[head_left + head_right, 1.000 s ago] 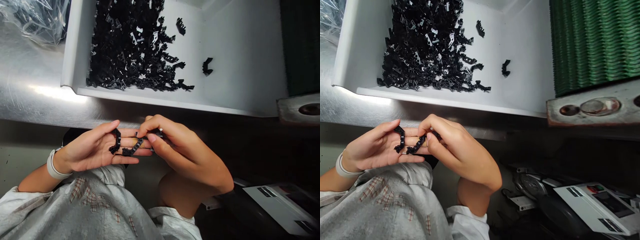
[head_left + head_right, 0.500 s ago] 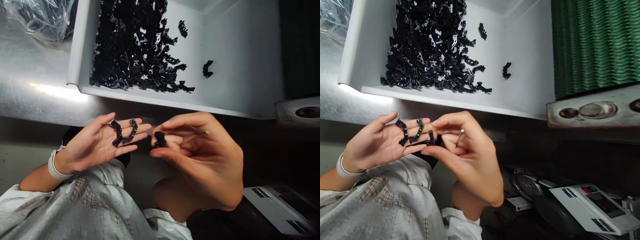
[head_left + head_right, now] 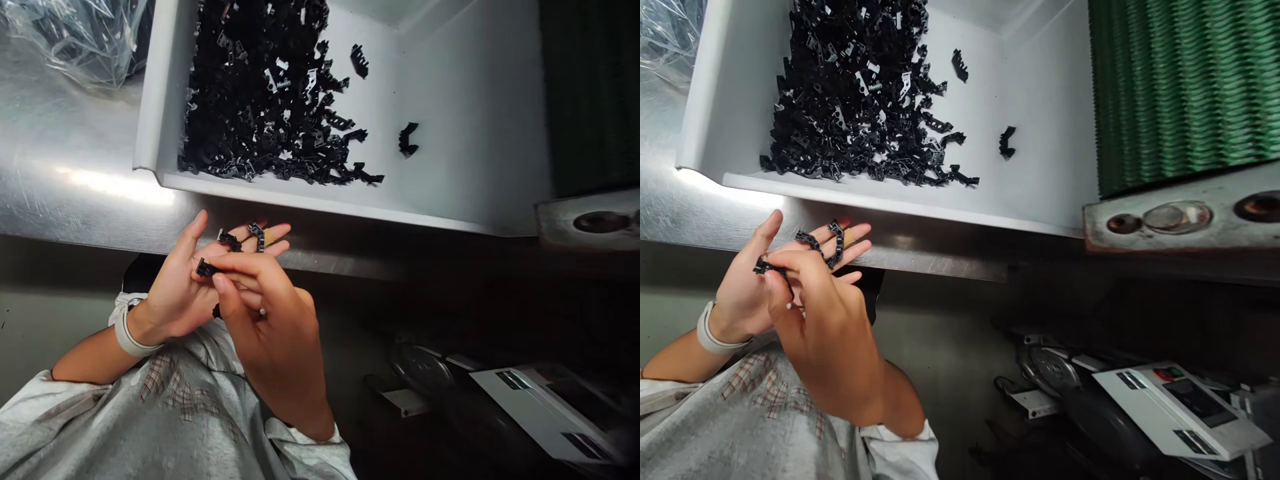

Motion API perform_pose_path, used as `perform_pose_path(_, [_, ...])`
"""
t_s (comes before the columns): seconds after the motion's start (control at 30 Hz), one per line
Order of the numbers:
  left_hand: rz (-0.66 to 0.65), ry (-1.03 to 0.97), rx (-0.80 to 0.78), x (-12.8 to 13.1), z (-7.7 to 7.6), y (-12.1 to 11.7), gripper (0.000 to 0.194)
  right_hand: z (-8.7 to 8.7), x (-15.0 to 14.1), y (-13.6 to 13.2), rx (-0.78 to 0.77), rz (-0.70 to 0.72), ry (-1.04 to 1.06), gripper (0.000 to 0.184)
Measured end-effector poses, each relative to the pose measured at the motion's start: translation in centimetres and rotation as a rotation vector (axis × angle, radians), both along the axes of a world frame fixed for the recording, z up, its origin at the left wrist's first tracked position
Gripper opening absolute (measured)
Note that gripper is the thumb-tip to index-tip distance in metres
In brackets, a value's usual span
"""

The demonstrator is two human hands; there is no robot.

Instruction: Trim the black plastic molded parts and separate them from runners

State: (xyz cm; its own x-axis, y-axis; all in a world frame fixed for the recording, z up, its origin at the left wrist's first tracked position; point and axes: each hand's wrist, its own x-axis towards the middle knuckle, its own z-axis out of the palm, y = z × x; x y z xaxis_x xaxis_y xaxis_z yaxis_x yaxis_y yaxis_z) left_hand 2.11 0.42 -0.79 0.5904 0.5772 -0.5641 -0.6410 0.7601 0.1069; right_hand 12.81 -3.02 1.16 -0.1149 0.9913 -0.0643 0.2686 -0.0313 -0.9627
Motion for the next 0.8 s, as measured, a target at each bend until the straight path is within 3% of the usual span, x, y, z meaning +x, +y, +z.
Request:
perform_pose_path(0.2, [0.096,-0.077,-0.025,0.0,-1.2,-0.2,0.072,-0.8,-0.8,-1.0,0.21,-0.097,-0.264,0.013])
perform_pose_path(0.43, [0.098,0.029,-0.1,0.9,-0.3,0.1,0.067,-2.6,-1.7,-1.6,0.38,-0.159,-0.424,0.029])
perform_pose_path(0.63, [0.112,-0.048,-0.091,0.5,-0.4,0.1,0.06,-1.6,-0.5,-1.5,0.435,-0.182,-0.422,0.019])
perform_pose_path(0.8, [0.107,-0.172,0.004,0.3,-0.4,-0.1,0.059,-1.3,1.2,-1.5,0.458,-0.297,-0.42,0.025])
